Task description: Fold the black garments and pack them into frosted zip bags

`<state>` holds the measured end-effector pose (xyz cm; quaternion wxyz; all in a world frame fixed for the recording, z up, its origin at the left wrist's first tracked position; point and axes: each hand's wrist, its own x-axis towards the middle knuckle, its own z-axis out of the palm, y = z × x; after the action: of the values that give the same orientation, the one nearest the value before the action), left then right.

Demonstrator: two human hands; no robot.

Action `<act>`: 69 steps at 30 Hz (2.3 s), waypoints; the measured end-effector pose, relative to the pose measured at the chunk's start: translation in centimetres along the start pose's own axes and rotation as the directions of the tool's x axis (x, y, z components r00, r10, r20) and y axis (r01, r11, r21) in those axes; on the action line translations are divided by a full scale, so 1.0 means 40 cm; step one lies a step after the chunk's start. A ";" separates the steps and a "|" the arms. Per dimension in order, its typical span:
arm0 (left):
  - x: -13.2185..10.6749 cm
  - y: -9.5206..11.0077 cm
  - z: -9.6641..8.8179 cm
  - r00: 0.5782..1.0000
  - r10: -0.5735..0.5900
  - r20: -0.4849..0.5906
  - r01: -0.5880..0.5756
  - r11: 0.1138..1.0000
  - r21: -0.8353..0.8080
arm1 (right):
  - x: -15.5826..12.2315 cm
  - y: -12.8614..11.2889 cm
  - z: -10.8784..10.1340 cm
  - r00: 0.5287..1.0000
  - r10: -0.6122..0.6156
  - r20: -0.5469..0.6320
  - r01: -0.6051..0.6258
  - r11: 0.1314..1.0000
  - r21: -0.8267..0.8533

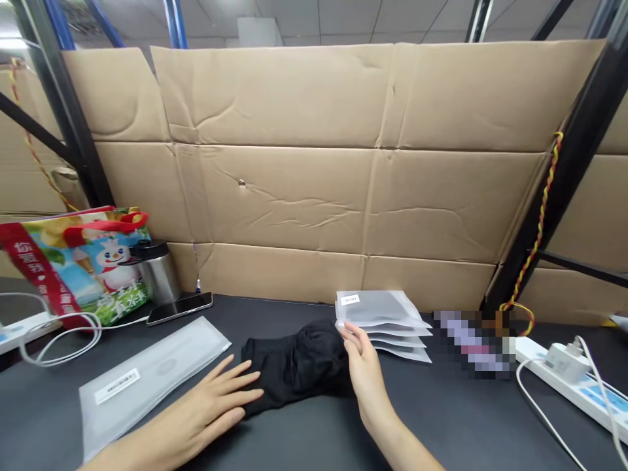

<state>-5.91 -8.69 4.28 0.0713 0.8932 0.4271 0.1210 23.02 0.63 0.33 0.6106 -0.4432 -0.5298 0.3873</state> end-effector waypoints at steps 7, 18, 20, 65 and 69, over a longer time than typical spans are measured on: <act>0.016 -0.059 0.015 0.989 -0.081 -0.123 0.089 0.994 0.065 | -0.045 -0.052 0.024 0.912 -0.214 0.350 0.382 0.754 -0.534; 0.030 -0.073 0.034 0.995 0.014 -0.096 -0.001 0.991 0.133 | -0.067 -0.057 0.083 0.714 -0.090 0.695 0.603 0.585 -0.543; 0.028 -0.079 0.030 0.996 0.016 -0.086 -0.004 0.991 0.134 | -0.064 -0.069 0.080 0.766 -0.119 0.632 0.535 0.663 -0.524; -0.069 -0.040 -0.144 0.924 -0.286 -0.253 0.231 0.946 -0.227 | -0.072 -0.202 -0.220 0.856 -0.023 0.516 0.406 0.650 -0.643; -0.152 -0.016 -0.131 0.959 -0.271 -0.081 0.249 0.945 -0.212 | -0.129 -0.221 -0.280 0.787 0.197 0.584 0.374 0.601 -0.706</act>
<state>-11.51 -12.91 8.23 0.1523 0.8093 0.5303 0.2015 33.42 -8.40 6.67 0.1633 -0.4881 -0.8340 0.1989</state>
